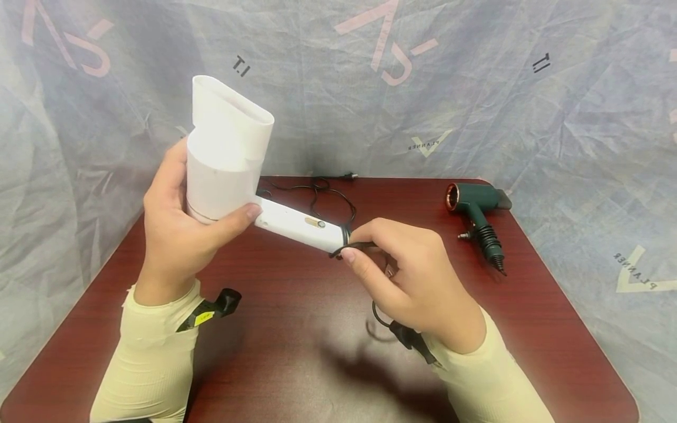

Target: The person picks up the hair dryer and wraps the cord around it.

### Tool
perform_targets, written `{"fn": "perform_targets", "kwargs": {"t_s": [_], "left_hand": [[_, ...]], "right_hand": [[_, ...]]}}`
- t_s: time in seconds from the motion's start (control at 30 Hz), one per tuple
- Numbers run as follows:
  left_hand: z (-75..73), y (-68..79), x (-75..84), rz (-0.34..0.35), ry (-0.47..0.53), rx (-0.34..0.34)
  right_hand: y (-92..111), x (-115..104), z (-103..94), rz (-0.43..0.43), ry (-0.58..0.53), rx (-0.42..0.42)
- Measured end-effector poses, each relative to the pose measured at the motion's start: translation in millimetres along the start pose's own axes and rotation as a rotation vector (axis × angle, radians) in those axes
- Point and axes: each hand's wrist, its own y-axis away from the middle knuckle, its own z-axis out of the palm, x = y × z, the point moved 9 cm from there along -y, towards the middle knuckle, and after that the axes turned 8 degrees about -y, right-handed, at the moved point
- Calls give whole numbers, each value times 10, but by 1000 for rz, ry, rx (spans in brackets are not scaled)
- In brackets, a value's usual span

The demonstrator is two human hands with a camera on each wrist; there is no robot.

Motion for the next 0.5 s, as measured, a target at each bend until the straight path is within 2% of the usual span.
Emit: {"fn": "perform_targets", "kwargs": {"t_s": [0.17,0.33,0.5], "left_hand": [[-10,13,-11,5,-5,-9],[-27,19,-98,26,-4,-18],[-27,16,-144,51,17,-37]], "right_hand": [[-6,21,-1,13,-14,-4],[0,67,-3,30,-23,-12],[9,120,19,54,-111,-26]]}}
